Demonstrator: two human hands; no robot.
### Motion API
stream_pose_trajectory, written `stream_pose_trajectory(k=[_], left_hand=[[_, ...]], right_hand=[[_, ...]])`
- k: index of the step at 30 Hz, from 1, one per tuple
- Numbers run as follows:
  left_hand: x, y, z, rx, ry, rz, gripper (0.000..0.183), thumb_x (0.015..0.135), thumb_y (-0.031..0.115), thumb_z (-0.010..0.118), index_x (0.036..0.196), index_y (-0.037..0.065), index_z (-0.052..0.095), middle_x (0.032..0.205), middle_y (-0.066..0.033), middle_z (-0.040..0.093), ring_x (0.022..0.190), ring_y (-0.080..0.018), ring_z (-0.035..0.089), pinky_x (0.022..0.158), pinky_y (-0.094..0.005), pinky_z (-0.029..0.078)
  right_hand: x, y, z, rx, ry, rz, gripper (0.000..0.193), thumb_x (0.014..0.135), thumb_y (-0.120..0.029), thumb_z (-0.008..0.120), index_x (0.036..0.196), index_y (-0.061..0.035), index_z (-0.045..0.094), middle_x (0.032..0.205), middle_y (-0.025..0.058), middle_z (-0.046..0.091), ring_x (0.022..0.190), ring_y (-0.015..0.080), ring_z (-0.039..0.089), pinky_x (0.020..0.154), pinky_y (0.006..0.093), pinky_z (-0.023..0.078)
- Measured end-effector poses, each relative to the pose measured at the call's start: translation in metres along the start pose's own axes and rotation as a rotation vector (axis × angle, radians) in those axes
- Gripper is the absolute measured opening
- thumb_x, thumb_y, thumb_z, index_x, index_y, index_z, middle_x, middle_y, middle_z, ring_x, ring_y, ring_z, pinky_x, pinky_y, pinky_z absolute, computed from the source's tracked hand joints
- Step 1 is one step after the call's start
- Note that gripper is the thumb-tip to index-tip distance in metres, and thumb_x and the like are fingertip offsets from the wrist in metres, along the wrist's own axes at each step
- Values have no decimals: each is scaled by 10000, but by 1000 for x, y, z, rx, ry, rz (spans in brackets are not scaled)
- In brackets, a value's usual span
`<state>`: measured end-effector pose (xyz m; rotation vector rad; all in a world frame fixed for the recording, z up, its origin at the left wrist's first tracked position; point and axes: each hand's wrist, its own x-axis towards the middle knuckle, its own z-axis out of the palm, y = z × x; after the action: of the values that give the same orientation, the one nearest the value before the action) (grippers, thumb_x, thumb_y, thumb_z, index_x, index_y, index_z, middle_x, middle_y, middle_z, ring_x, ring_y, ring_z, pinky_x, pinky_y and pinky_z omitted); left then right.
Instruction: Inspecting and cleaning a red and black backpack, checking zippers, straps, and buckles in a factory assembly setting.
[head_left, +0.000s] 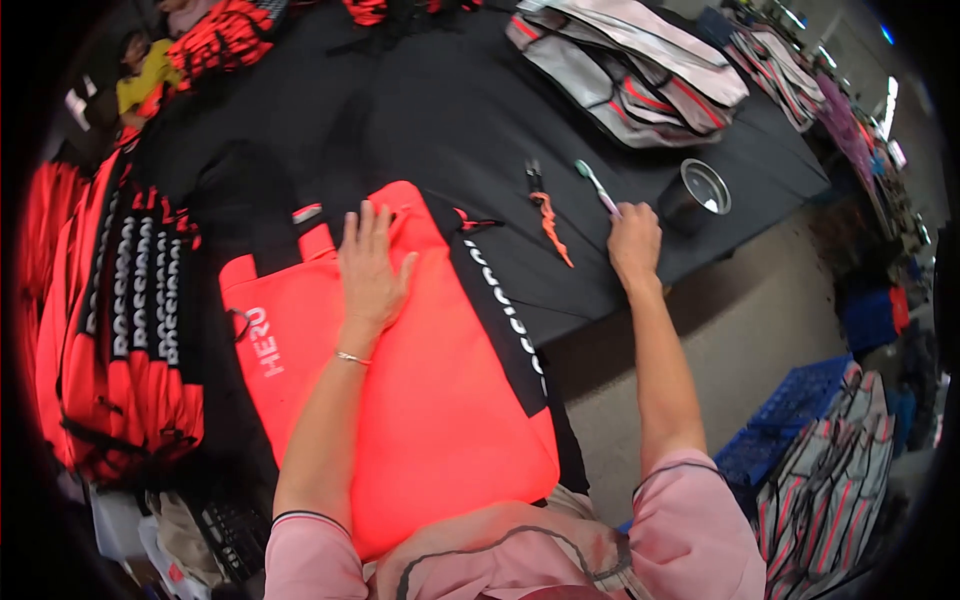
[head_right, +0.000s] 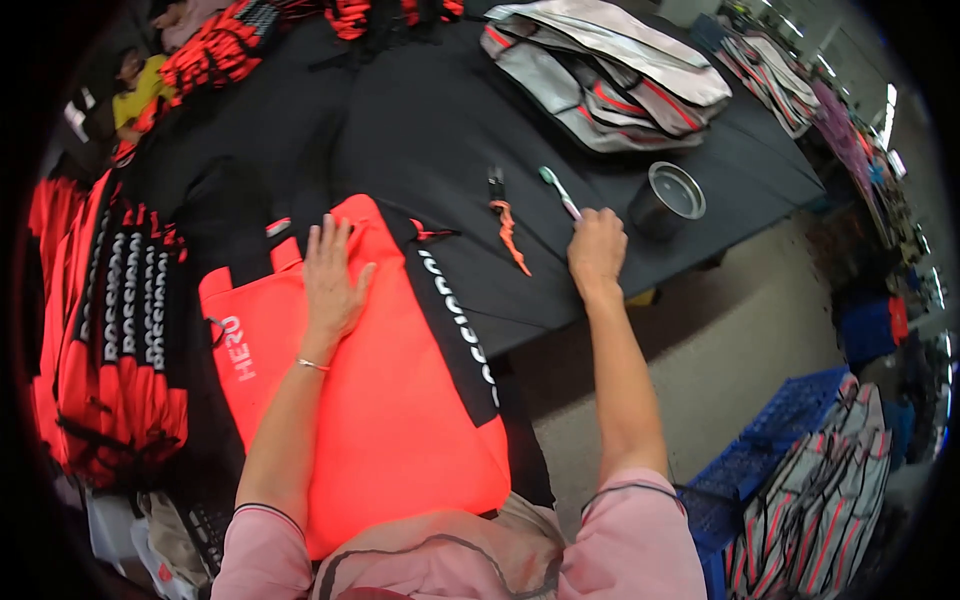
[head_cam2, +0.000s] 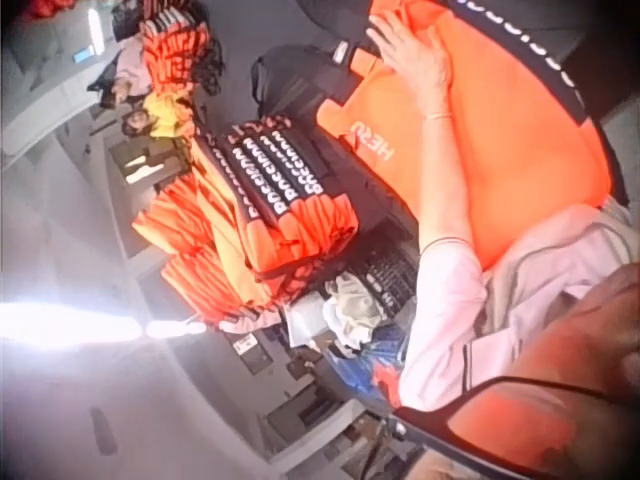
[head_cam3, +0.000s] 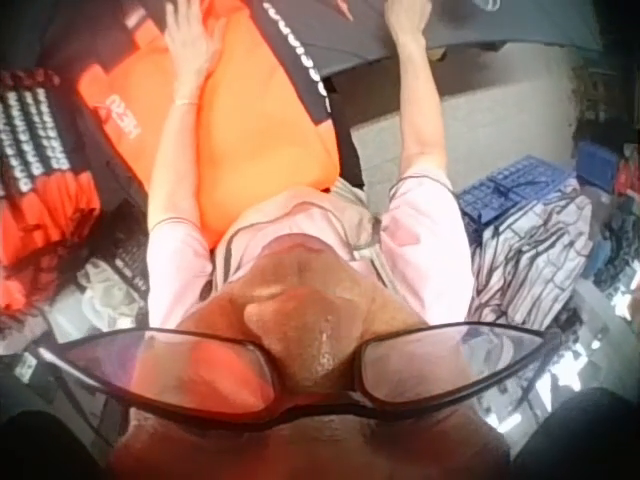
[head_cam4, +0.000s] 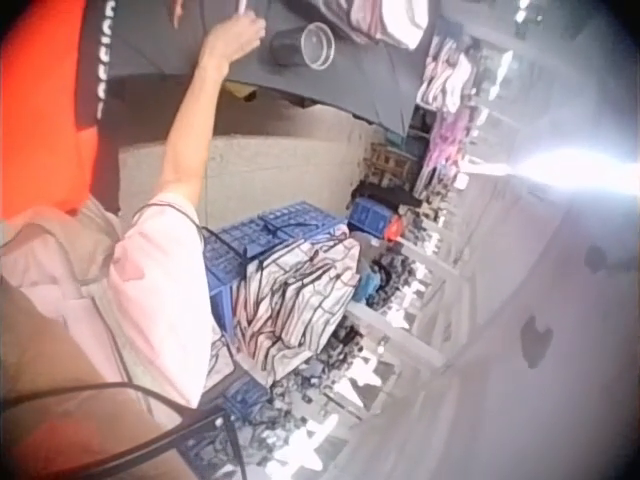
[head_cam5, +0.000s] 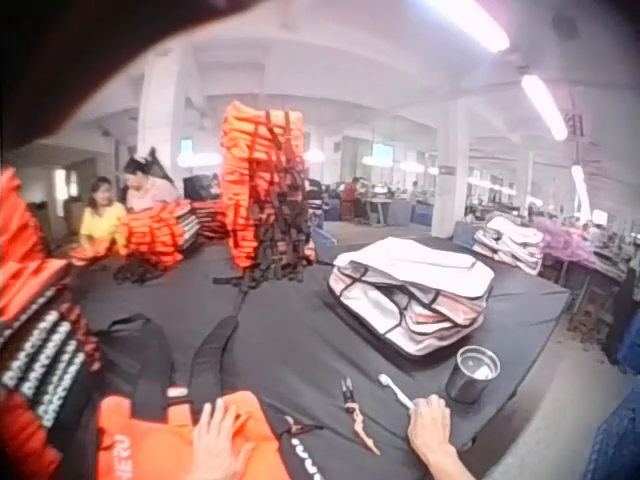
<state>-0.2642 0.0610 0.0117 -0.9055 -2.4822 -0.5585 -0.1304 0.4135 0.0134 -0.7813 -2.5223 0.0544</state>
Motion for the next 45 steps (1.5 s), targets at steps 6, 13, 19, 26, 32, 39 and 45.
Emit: stream_pose_trajectory(k=[6, 13, 19, 26, 32, 39, 45], left_hand=[[-13, 2, 15, -96, 60, 38, 766, 836, 328, 709, 1475, 71, 372, 1577, -175, 254, 1449, -403, 223, 1161, -505, 238], [-9, 7, 20, -142, 21, 12, 742, 858, 345, 690, 1476, 82, 373, 1578, -171, 252, 1470, -377, 191, 1180, -505, 202], [-3, -13, 10, -68, 20, 9, 700, 881, 282, 676, 1485, 96, 376, 1586, -140, 264, 1462, -346, 224, 1180, -486, 197], [-2, 12, 4, -4, -78, -77, 709, 906, 296, 649, 1516, 141, 323, 1595, -98, 256, 1461, -328, 234, 1168, -472, 221], [-5, 10, 1, 14, -58, -60, 695, 913, 295, 641, 1511, 128, 329, 1594, -98, 258, 1460, -330, 235, 1168, -462, 228], [-3, 10, 1, -2, -50, -57, 684, 912, 297, 640, 1503, 122, 344, 1591, -98, 266, 1457, -331, 244, 1168, -460, 230], [-4, 7, 2, 6, -31, -55, 688, 905, 304, 646, 1501, 130, 350, 1589, -92, 272, 1457, -333, 245, 1167, -462, 232]], right_hand=[[-21, 17, -68, 467, 47, 63, 236, 934, -73, 539, 1140, 11, 615, 1040, 209, 621, 1016, 381, 602, 902, 418, 465], [-13, 96, -149, 257, 130, 79, 267, 982, -171, 526, 1172, -3, 608, 1098, 202, 645, 1026, 382, 614, 883, 423, 472], [18, 96, -186, -106, 145, 81, 152, 919, -244, 594, 999, -139, 669, 959, 90, 642, 929, 341, 640, 769, 461, 517], [30, 117, -183, -332, 76, -1, 78, 866, -129, 607, 882, -107, 679, 899, 85, 643, 878, 303, 669, 729, 438, 550], [45, 110, -157, -484, -75, -140, 107, 820, -76, 591, 821, -73, 698, 914, 105, 679, 899, 296, 686, 743, 420, 569], [58, 117, -154, -467, -71, -51, 125, 820, -80, 590, 846, -41, 706, 944, 130, 690, 902, 323, 695, 728, 446, 572], [35, 110, -160, -376, -102, -50, 137, 824, -62, 576, 867, -59, 706, 951, 136, 685, 907, 346, 685, 733, 459, 559]])
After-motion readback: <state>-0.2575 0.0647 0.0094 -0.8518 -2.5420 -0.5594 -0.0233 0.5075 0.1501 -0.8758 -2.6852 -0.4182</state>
